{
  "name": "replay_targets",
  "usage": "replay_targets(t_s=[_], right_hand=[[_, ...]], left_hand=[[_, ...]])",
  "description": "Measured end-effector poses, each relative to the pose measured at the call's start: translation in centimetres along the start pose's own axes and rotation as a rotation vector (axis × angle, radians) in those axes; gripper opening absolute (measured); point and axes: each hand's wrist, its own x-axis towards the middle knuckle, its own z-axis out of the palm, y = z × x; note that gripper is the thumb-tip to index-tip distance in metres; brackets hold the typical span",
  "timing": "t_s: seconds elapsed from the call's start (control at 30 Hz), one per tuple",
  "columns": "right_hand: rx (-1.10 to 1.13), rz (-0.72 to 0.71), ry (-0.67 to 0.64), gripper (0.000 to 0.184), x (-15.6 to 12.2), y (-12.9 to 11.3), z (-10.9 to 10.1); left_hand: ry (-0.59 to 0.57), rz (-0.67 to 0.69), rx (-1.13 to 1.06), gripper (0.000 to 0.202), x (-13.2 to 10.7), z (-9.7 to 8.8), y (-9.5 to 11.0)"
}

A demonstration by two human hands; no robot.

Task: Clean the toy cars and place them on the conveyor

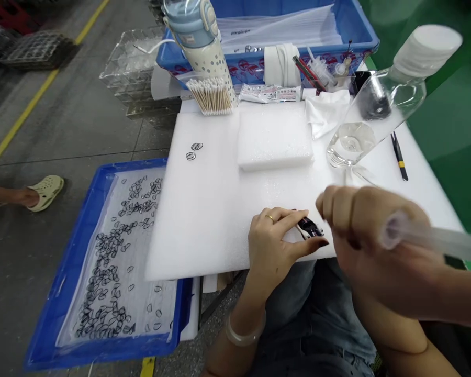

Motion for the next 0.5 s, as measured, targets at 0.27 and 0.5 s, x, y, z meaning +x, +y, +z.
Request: replay_targets(t_s=[0.27, 0.5], right_hand=[[-0.487, -0.136, -0.018, 0.046, 10.8, 3.1, -0.9], [-1.035, -0.240, 0.387, 0.031, 2.3, 1.7, -7.7]], left_hand=[[-0.119, 0.181, 0.121, 0.057, -0.8, -0.8, -1.1], [-0.082, 0.199, 0.198, 0.049, -1.1, 0.3, -1.6]])
